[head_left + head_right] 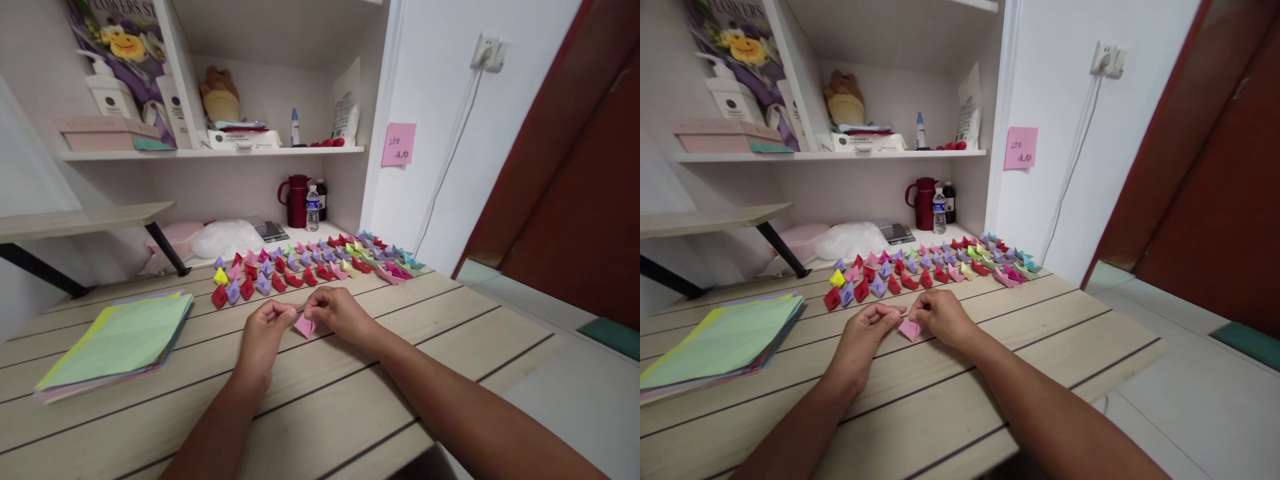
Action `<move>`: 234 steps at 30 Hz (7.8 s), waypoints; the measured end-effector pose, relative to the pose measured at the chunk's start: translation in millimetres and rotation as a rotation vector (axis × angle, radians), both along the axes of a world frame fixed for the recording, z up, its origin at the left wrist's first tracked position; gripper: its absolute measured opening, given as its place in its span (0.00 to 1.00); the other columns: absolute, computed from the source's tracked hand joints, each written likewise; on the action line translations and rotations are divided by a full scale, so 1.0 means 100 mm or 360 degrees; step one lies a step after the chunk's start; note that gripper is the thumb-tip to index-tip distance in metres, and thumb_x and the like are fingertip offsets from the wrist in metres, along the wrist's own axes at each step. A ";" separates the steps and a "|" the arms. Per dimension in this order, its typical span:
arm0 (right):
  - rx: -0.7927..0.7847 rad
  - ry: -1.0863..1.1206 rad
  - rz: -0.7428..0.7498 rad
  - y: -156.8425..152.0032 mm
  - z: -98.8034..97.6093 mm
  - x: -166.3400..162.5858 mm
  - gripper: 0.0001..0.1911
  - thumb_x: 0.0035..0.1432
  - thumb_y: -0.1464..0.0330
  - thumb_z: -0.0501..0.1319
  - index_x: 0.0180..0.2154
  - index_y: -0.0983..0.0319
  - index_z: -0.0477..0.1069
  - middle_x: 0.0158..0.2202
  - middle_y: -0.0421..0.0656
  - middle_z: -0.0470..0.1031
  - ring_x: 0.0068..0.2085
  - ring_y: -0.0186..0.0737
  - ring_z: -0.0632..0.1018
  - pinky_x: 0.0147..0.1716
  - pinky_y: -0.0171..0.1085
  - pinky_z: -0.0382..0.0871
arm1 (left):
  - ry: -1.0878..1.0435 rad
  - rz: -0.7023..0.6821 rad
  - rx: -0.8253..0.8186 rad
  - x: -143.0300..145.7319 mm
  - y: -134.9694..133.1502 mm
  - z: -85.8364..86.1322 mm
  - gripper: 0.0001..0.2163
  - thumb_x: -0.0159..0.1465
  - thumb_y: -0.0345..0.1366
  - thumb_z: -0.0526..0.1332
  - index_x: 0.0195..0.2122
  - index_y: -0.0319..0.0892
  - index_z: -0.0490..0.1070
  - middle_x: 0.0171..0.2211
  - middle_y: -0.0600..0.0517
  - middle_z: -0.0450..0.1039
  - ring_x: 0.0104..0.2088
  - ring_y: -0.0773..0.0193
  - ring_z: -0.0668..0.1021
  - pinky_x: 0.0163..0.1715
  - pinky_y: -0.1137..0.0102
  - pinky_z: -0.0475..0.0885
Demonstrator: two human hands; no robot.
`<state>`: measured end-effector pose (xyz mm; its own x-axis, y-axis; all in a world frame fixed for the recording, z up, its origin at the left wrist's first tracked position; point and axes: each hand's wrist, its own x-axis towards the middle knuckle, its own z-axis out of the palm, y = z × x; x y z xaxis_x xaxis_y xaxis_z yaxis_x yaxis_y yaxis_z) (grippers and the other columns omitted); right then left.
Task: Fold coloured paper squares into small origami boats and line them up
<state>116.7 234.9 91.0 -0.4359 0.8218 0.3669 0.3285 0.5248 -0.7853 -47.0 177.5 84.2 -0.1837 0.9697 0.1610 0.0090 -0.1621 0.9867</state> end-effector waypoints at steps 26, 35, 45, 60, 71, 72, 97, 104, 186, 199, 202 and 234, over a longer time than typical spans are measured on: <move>-0.0244 0.0084 0.0319 -0.01 -0.09 -0.03 0.07 0.53 0.66 0.67 0.32 0.63 0.74 0.28 0.41 0.79 0.32 0.38 0.77 0.31 0.33 0.69 | 0.0918 0.0126 -0.0071 0.00 0.08 -0.13 0.12 0.65 0.42 0.62 0.29 0.40 0.71 0.27 0.56 0.73 0.29 0.68 0.75 0.35 0.67 0.73; -0.0210 0.0085 0.0342 0.01 -0.12 -0.05 0.02 0.55 0.71 0.63 0.34 0.62 0.73 0.29 0.40 0.78 0.30 0.36 0.75 0.30 0.33 0.66 | 0.0783 0.0183 0.0012 0.00 0.09 -0.16 0.10 0.62 0.40 0.62 0.25 0.42 0.70 0.25 0.56 0.75 0.28 0.66 0.76 0.34 0.67 0.70; -0.0161 0.0074 0.0277 -0.01 -0.13 -0.08 0.08 0.51 0.78 0.59 0.34 0.62 0.71 0.29 0.39 0.77 0.30 0.35 0.75 0.29 0.31 0.66 | 0.0758 0.0238 0.0095 0.04 0.10 -0.17 0.09 0.57 0.43 0.61 0.23 0.46 0.67 0.24 0.56 0.74 0.27 0.63 0.75 0.31 0.69 0.66; 0.0051 -0.0087 0.0063 0.00 -0.18 -0.10 0.05 0.51 0.74 0.65 0.29 0.61 0.69 0.25 0.36 0.72 0.28 0.33 0.70 0.27 0.30 0.60 | 0.0725 0.0121 0.0102 0.04 0.10 -0.19 0.06 0.57 0.40 0.61 0.26 0.46 0.66 0.24 0.55 0.73 0.29 0.62 0.76 0.32 0.68 0.68; 0.0237 -0.0254 -0.0043 -0.02 -0.10 -0.06 0.05 0.49 0.75 0.68 0.28 0.61 0.75 0.32 0.40 0.76 0.33 0.37 0.74 0.33 0.33 0.60 | 0.0568 0.0063 0.0110 0.05 0.09 -0.16 0.07 0.54 0.40 0.64 0.30 0.45 0.69 0.30 0.53 0.75 0.33 0.61 0.77 0.35 0.67 0.71; 0.0241 -0.0237 -0.0045 -0.02 -0.10 -0.06 0.05 0.50 0.75 0.68 0.28 0.61 0.75 0.32 0.40 0.76 0.34 0.37 0.74 0.33 0.33 0.61 | 0.0552 0.0055 0.0110 0.05 0.08 -0.14 0.07 0.54 0.40 0.64 0.29 0.45 0.68 0.29 0.53 0.74 0.33 0.61 0.77 0.35 0.67 0.71; 0.0176 0.0102 -0.0061 0.02 -0.12 -0.03 0.07 0.52 0.76 0.66 0.26 0.59 0.71 0.30 0.40 0.77 0.37 0.41 0.77 0.39 0.36 0.66 | 0.0241 -0.0036 0.0209 0.05 0.01 -0.08 0.05 0.61 0.39 0.59 0.33 0.46 0.65 0.45 0.48 0.75 0.50 0.58 0.76 0.52 0.62 0.67; 0.0067 0.0123 -0.0027 0.01 -0.11 -0.04 0.05 0.53 0.74 0.64 0.28 0.60 0.69 0.27 0.38 0.76 0.31 0.37 0.75 0.34 0.33 0.65 | 0.0238 -0.0038 0.0205 0.05 -0.02 -0.04 0.06 0.61 0.41 0.59 0.34 0.45 0.66 0.39 0.50 0.75 0.42 0.60 0.77 0.47 0.64 0.70; 0.0155 0.0026 0.0259 -0.04 -0.05 0.00 0.13 0.57 0.72 0.63 0.44 0.58 0.67 0.34 0.39 0.75 0.36 0.37 0.76 0.35 0.33 0.67 | 0.0906 0.0260 0.0411 -0.01 0.08 -0.11 0.08 0.56 0.40 0.64 0.35 0.47 0.68 0.31 0.55 0.77 0.33 0.62 0.79 0.34 0.70 0.71; 0.0568 -0.0122 0.0195 -0.06 -0.01 0.00 0.12 0.56 0.76 0.63 0.41 0.57 0.72 0.37 0.42 0.76 0.40 0.43 0.73 0.44 0.41 0.62 | 0.0920 0.0222 0.0419 -0.03 0.07 -0.06 0.04 0.57 0.39 0.63 0.28 0.46 0.74 0.27 0.55 0.78 0.30 0.63 0.78 0.34 0.70 0.71; 0.0551 -0.0002 0.0126 -0.05 0.00 -0.01 0.13 0.56 0.75 0.65 0.43 0.57 0.71 0.38 0.42 0.75 0.39 0.41 0.73 0.43 0.40 0.65 | 0.0886 0.0225 0.0454 -0.03 0.06 -0.05 0.06 0.58 0.39 0.62 0.25 0.45 0.71 0.26 0.56 0.77 0.29 0.63 0.77 0.34 0.71 0.71; 0.0540 0.0198 0.0091 -0.07 0.08 0.05 0.05 0.57 0.74 0.66 0.29 0.61 0.75 0.30 0.41 0.72 0.34 0.39 0.73 0.33 0.35 0.64 | 0.0881 0.0309 0.0577 0.00 0.06 -0.05 0.10 0.59 0.35 0.62 0.43 0.47 0.74 0.34 0.53 0.80 0.36 0.61 0.81 0.42 0.64 0.74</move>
<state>121.8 228.4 99.2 -0.4127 0.6196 0.6676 0.2040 0.7772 -0.5952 -46.8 184.0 79.1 -0.1457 0.7949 0.5890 0.5580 -0.4256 0.7124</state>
